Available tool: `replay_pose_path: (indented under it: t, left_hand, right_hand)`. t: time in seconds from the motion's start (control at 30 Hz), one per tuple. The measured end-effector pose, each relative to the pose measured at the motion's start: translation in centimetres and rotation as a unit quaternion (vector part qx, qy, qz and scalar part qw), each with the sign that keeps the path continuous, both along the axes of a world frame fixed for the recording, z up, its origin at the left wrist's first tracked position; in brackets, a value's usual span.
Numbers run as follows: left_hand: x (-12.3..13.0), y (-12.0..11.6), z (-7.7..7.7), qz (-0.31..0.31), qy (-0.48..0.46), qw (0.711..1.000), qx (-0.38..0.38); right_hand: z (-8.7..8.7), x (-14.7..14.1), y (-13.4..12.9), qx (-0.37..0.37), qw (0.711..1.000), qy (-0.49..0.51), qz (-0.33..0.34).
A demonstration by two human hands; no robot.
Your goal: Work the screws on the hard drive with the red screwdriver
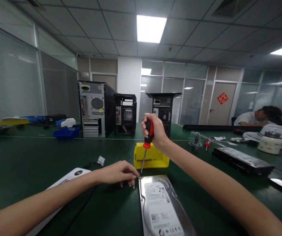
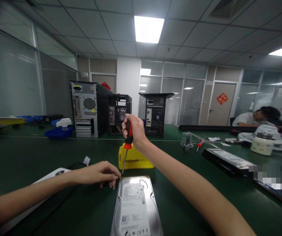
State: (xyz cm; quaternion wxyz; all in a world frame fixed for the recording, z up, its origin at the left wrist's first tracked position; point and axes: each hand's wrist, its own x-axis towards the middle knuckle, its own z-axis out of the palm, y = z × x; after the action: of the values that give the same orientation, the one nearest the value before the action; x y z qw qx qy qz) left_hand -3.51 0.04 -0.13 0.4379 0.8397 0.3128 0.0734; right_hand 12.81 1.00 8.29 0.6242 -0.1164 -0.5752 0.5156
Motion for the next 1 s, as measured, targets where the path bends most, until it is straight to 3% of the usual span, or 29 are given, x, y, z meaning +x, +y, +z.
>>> replay_pose_path:
  t: [0.1,0.33,1.0]
  left_hand:
    - [0.18,-0.19,-0.03,0.015,-0.012,0.999,-0.04]
    - [0.27,0.07,-0.51,0.016,-0.037,0.998,-0.055]
    - [-0.16,0.16,-0.36,0.009,0.004,0.995,0.098]
  right_hand:
    - [-0.17,0.06,0.14,0.0,1.0,-0.005,0.0]
    - [-0.53,-0.11,0.29,0.002,1.0,-0.014,0.001]
    - [-0.25,-0.26,-0.2,-0.003,1.0,-0.021,-0.021]
